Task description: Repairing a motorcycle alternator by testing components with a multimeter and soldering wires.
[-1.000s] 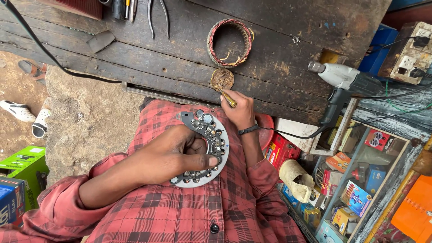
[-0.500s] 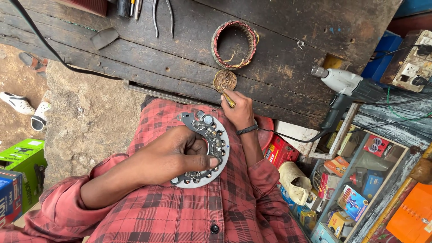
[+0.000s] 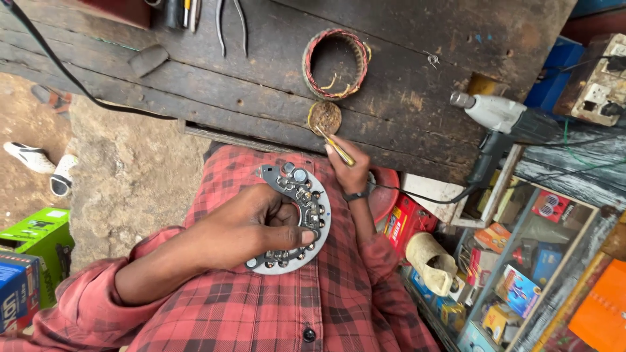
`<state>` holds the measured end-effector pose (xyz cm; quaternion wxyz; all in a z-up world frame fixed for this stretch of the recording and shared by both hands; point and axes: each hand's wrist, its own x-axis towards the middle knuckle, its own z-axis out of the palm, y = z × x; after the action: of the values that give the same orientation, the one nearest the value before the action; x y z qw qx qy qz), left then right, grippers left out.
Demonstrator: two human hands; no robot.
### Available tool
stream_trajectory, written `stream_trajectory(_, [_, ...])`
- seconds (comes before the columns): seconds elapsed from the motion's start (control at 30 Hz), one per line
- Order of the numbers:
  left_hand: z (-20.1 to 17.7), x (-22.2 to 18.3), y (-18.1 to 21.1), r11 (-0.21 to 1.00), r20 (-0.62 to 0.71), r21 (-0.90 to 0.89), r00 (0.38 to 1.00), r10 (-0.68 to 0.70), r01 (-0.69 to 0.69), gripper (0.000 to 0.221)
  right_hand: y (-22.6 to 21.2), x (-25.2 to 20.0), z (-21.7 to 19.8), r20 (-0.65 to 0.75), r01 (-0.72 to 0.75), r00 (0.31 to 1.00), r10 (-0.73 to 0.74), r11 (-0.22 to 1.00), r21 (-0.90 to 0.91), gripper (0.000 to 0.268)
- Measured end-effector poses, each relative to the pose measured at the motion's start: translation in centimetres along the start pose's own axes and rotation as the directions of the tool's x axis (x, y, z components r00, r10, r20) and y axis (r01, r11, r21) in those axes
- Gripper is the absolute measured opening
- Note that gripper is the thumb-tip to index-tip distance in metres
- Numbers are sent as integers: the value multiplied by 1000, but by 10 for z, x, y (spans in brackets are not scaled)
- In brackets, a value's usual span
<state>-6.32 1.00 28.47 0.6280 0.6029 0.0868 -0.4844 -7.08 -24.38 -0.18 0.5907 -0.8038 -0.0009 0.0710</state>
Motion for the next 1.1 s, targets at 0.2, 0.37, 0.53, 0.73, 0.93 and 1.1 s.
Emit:
stream_trajectory(0.2, [1,1,-8,997,26,-74,1000,18,-16,43,24,-14,-6,16,-110,994,112,922,372,30])
stream_trajectory(0.37, [3,6,-9,994,45,-108,999,28,-23,39,3,-21,-15,9,-135,990,144,900,414,29])
stream_trajectory(0.53, [5,5,-7,992,46,-121,998,37,-31,34,-58,-29,-50,-46,63,998,-47,866,495,28])
stream_trajectory(0.73, [9,0,-5,998,20,-36,998,56,-55,43,-174,-42,-116,-14,328,887,-461,609,722,21])
stream_trajectory(0.93, [15,-6,6,997,-18,33,997,77,-77,43,-244,-58,-126,43,456,849,-527,771,444,32])
stream_trajectory(1.1, [17,-12,12,982,-59,127,987,147,-138,41,-235,-72,-99,-63,198,976,-209,729,655,52])
